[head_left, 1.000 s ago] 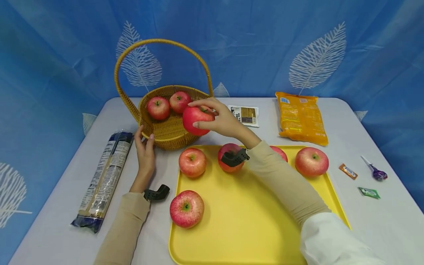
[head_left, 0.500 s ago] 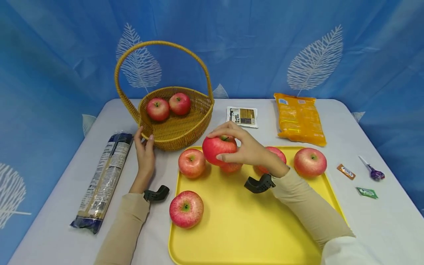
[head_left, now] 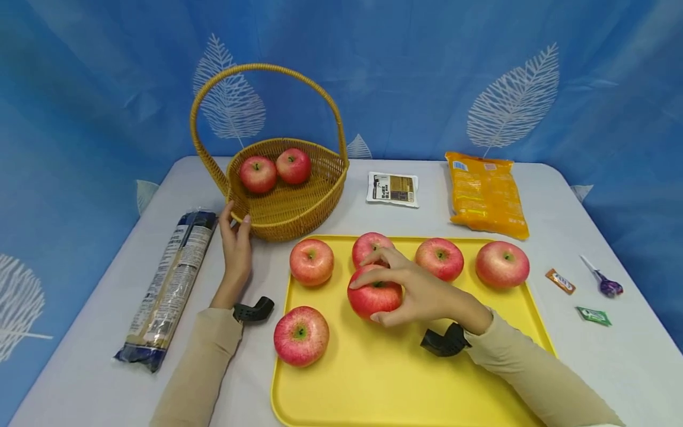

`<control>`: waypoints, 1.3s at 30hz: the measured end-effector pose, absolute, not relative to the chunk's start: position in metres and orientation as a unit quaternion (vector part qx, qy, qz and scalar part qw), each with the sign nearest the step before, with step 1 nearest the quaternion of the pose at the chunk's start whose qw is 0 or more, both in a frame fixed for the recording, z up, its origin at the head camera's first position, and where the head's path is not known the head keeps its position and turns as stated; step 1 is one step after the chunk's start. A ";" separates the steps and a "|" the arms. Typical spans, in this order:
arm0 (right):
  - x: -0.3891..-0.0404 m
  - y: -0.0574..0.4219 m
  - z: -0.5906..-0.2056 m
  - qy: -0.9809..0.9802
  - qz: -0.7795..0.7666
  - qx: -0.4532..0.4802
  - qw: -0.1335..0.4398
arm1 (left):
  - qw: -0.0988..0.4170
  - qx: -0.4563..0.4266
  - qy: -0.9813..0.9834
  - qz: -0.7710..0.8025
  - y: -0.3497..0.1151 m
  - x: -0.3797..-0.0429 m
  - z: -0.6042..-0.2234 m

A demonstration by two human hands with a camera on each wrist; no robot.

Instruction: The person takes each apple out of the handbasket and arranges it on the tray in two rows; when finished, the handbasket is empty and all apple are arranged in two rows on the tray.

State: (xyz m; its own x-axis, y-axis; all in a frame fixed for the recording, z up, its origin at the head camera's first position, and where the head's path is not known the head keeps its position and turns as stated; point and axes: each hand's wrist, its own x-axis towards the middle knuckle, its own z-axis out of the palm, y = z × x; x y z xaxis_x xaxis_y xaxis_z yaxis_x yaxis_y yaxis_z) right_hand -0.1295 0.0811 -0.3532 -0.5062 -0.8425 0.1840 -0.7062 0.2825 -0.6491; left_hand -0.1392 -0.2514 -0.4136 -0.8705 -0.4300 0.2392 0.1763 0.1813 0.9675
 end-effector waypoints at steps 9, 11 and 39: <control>-0.111 0.091 -0.368 0.797 -0.303 -0.521 0.051 | 0.235 0.091 -0.738 -0.625 -0.244 -0.133 -0.399; -0.106 0.094 -0.373 0.799 -0.294 -0.524 0.039 | 0.235 0.089 -0.737 -0.628 -0.246 -0.135 -0.403; -0.082 0.108 -0.384 0.839 -0.296 -0.449 0.084 | 0.235 0.089 -0.740 -0.624 -0.247 -0.135 -0.408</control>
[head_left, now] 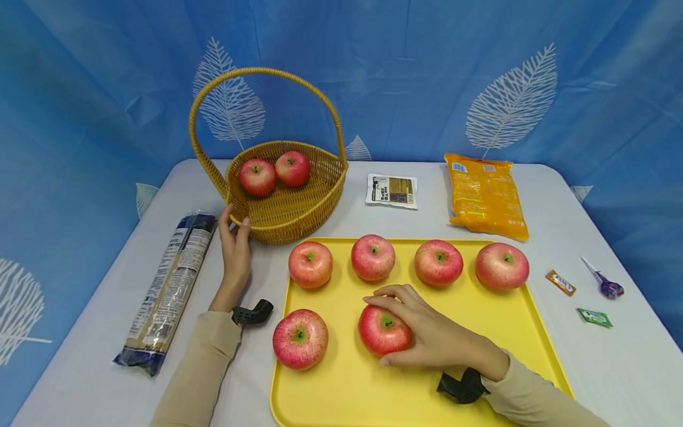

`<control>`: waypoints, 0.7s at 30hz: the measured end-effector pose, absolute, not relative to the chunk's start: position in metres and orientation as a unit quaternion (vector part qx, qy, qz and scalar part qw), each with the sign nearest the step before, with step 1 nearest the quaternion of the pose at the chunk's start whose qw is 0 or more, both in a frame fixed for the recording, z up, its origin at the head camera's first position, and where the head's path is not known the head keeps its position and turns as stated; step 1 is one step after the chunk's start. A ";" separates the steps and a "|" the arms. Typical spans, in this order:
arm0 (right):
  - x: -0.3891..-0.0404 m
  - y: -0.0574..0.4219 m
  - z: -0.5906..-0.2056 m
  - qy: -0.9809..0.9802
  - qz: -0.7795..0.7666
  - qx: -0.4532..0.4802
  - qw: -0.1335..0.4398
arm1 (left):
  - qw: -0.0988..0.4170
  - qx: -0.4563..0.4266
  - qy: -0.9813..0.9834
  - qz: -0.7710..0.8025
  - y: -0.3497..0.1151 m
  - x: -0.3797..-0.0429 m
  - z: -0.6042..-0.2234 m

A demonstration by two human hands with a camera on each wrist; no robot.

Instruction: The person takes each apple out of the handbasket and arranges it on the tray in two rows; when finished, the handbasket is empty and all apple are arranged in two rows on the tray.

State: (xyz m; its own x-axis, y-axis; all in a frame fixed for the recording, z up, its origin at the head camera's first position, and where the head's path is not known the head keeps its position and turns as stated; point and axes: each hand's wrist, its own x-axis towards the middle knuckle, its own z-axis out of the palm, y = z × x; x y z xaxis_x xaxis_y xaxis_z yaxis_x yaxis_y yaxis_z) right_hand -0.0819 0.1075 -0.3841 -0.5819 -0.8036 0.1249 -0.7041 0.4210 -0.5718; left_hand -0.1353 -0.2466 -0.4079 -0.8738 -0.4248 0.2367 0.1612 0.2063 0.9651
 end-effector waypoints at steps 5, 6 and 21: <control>-0.081 0.109 -0.384 0.839 -0.330 -0.414 0.130 | 0.236 0.091 -0.742 -0.621 -0.244 -0.131 -0.400; -0.081 0.109 -0.384 0.838 -0.333 -0.411 0.133 | 0.237 0.093 -0.743 -0.619 -0.244 -0.131 -0.400; -0.076 0.108 -0.391 0.842 -0.343 -0.401 0.112 | 0.236 0.088 -0.738 -0.626 -0.244 -0.133 -0.402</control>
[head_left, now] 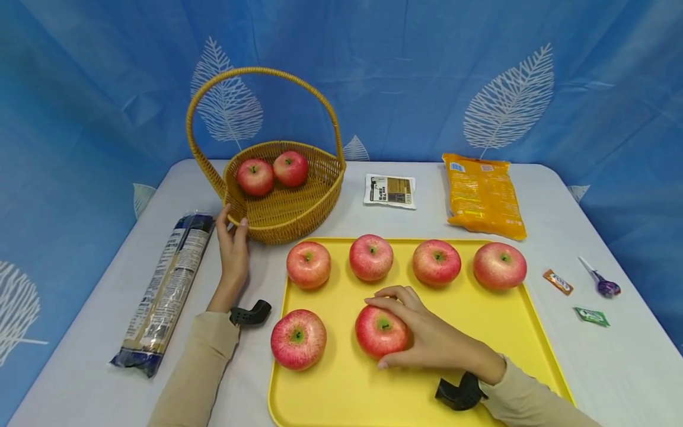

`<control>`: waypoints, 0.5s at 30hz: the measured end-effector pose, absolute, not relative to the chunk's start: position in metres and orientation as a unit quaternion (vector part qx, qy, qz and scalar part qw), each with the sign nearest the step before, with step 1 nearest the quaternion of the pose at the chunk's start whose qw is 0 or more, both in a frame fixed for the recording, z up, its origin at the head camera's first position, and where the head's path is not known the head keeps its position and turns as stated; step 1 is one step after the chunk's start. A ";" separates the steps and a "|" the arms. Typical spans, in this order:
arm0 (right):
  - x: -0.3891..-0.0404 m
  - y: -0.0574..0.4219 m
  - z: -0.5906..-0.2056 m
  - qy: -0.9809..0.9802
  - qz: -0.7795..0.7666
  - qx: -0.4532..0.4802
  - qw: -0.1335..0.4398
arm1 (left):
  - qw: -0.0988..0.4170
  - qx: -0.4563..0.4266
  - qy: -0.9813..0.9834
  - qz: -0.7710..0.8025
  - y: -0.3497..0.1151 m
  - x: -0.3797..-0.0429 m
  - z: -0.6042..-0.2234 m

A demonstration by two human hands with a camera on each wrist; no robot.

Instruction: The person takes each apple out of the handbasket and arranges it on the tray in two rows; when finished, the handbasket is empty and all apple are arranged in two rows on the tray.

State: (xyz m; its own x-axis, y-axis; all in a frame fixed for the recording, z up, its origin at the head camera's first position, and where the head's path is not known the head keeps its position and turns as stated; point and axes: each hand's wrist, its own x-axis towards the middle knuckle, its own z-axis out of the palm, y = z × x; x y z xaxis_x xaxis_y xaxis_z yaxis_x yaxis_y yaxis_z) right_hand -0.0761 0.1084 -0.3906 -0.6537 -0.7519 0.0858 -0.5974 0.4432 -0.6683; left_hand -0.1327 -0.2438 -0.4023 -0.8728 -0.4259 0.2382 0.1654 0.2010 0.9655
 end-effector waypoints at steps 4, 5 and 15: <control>-0.075 0.108 -0.394 0.845 -0.334 -0.404 0.101 | 0.237 0.089 -0.742 -0.621 -0.244 -0.131 -0.402; -0.075 0.108 -0.394 0.846 -0.331 -0.408 0.096 | 0.237 0.089 -0.743 -0.620 -0.244 -0.131 -0.402; -0.077 0.109 -0.392 0.843 -0.347 -0.403 0.086 | 0.236 0.084 -0.743 -0.620 -0.242 -0.131 -0.401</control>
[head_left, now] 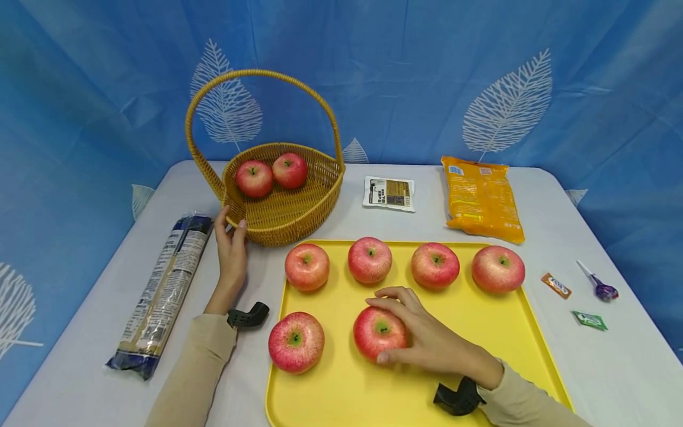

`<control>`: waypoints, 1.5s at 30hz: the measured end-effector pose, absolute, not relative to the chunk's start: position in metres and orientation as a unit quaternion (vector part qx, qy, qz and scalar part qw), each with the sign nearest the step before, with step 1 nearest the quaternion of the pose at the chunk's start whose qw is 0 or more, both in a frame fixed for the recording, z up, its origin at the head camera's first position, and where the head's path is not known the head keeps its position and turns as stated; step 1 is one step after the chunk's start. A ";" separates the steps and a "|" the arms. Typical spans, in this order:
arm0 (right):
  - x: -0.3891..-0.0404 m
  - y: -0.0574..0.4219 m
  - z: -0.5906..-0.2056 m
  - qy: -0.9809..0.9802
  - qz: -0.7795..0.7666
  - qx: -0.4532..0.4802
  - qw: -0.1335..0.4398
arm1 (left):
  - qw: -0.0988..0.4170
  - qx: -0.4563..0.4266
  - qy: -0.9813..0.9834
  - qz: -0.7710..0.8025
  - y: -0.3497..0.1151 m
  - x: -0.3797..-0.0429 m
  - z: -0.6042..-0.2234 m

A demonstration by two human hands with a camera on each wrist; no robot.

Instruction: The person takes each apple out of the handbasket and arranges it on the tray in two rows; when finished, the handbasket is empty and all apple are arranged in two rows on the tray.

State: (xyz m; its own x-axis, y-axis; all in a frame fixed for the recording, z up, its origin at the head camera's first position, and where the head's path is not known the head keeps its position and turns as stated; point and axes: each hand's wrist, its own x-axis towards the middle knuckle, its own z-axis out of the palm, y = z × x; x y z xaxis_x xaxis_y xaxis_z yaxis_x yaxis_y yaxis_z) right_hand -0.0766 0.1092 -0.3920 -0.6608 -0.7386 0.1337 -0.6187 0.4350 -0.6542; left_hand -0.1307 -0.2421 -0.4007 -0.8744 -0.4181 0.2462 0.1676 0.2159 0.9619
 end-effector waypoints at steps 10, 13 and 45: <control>-0.082 0.109 -0.390 0.781 -0.498 -0.370 0.073 | 0.232 0.094 -0.734 -0.632 -0.245 -0.129 -0.403; -0.082 0.108 -0.389 0.774 -0.532 -0.337 0.062 | 0.231 0.091 -0.735 -0.632 -0.245 -0.129 -0.403; -0.159 0.073 -0.315 0.702 -0.673 -0.195 0.126 | 0.235 0.083 -0.739 -0.626 -0.243 -0.132 -0.401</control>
State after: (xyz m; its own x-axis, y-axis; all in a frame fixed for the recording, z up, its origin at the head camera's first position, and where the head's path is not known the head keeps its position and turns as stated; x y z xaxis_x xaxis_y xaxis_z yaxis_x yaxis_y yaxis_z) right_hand -0.1594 0.0727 -0.3152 -0.8923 -0.4433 0.0849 -0.1035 0.0179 -0.9945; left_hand -0.1324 -0.2431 -0.4006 -0.8760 -0.4162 0.2437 0.1714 0.2036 0.9639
